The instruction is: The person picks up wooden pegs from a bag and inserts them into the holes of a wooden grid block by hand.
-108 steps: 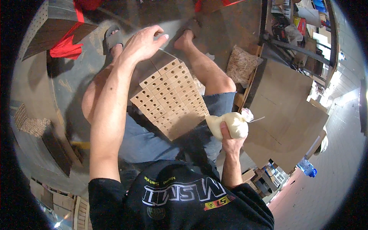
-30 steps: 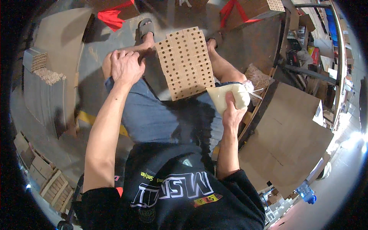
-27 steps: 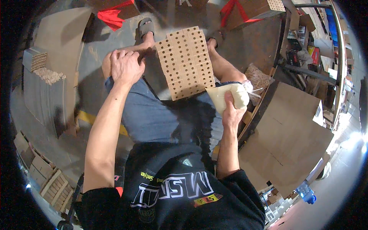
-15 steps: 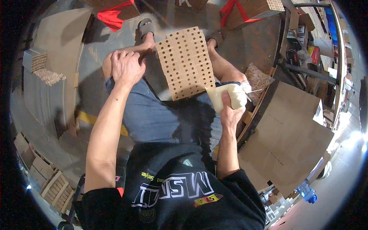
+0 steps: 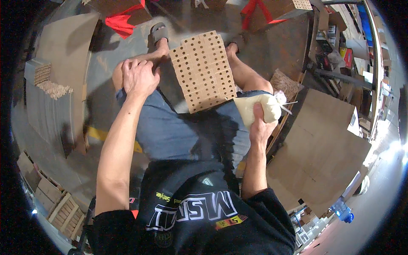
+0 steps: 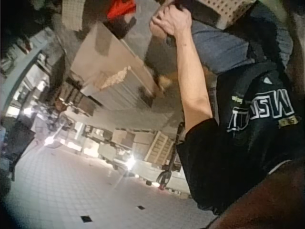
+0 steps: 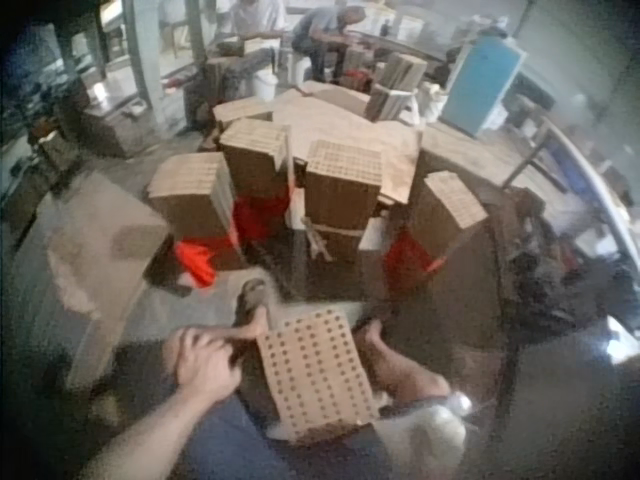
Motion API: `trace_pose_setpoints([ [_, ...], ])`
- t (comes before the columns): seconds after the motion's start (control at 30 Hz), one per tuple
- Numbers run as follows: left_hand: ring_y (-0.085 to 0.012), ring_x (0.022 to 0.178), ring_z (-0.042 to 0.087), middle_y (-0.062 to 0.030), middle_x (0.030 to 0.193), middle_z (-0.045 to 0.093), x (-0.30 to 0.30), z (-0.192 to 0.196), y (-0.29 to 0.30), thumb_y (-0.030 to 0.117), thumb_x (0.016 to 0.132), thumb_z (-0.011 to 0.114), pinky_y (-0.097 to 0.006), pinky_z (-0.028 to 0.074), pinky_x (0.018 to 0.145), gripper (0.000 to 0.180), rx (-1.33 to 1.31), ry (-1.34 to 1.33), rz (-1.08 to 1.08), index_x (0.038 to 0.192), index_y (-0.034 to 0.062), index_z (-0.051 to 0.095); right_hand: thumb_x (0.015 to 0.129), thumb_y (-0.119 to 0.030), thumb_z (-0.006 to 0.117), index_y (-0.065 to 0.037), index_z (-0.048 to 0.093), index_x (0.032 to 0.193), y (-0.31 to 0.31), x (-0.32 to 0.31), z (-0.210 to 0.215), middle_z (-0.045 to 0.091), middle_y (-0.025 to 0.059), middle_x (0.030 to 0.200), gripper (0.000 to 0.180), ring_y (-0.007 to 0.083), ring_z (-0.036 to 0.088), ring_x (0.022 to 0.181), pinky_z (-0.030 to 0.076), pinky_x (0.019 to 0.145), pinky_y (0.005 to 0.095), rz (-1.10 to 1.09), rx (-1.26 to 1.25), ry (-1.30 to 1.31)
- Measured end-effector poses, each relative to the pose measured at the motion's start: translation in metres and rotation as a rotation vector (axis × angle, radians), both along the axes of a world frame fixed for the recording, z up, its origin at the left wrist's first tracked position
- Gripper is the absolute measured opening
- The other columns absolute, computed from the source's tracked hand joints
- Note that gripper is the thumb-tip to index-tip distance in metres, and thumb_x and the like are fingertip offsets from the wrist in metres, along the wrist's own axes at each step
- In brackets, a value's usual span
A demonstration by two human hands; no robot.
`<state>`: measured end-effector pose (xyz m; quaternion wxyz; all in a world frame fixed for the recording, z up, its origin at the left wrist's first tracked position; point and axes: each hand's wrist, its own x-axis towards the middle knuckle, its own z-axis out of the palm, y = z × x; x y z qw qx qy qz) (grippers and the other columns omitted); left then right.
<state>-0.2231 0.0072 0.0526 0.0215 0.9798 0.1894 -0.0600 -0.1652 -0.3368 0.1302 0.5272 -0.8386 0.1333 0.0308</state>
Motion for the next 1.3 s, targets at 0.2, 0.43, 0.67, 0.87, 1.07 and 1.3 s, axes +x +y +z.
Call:
trace_pose_setpoints([
  [0.2,-0.0257,0.109,0.059,-0.0084,0.100,0.072,0.001,0.001,-0.001,0.037,0.089,0.060,-0.047,0.030,0.109,0.035,0.002,0.000,-0.010,0.094,0.0059,0.074,0.086,-0.026,0.076,0.000,0.065,0.114,0.000,0.002,-0.005,0.068,0.0077,0.105,0.039,0.0169,0.064,0.095,0.050,0.086,0.0319,0.073,-0.085,-0.017],
  [0.43,-0.0261,0.109,0.059,-0.0083,0.101,0.072,0.001,0.003,-0.002,0.038,0.090,0.059,-0.046,0.031,0.109,0.036,0.024,-0.001,-0.006,0.094,0.0061,0.074,0.083,-0.027,0.079,0.000,0.068,0.111,0.006,0.005,-0.002,0.071,0.0089,0.102,0.040,0.0179,0.066,0.094,0.051,0.087,0.0321,0.052,-0.051,0.025],
  [0.67,-0.0270,0.114,0.055,-0.0095,0.108,0.070,0.004,0.007,-0.002,0.037,0.089,0.060,-0.045,0.029,0.110,0.036,-0.012,0.082,0.027,0.099,0.0048,0.073,0.081,-0.026,0.081,0.001,0.070,0.109,0.005,0.006,-0.004,0.072,0.0089,0.101,0.041,0.0189,0.067,0.094,0.051,0.087,0.0318,0.059,-0.101,0.034],
  [0.87,-0.0279,0.111,0.058,-0.0109,0.107,0.070,0.005,0.008,-0.004,0.036,0.089,0.060,-0.045,0.029,0.110,0.035,-0.017,0.068,0.012,0.097,0.0050,0.073,0.088,-0.025,0.069,-0.004,0.058,0.124,-0.023,-0.008,-0.012,0.065,0.0058,0.102,0.043,0.0190,0.065,0.092,0.055,0.078,0.0342,-0.100,0.311,-0.118],
  [1.07,-0.0282,0.112,0.058,-0.0118,0.110,0.069,0.005,0.009,-0.006,0.036,0.088,0.060,-0.044,0.030,0.109,0.034,-0.011,0.045,0.019,0.098,0.0056,0.072,0.094,-0.051,0.051,-0.013,0.059,0.119,-0.045,-0.018,0.018,0.068,0.0061,0.100,0.046,0.0194,0.062,0.068,0.041,0.037,0.0268,-0.208,1.486,0.265],
  [1.3,-0.0267,0.107,0.061,-0.0098,0.106,0.070,-0.002,0.016,-0.008,0.031,0.088,0.063,-0.041,0.036,0.104,0.026,-0.179,-0.221,0.036,0.097,0.0072,0.072,0.096,-0.050,0.047,-0.012,0.057,0.124,-0.043,-0.042,0.012,0.064,0.0088,0.112,0.048,0.0223,0.060,0.079,0.047,0.048,0.0308,-0.131,1.817,0.295],
])
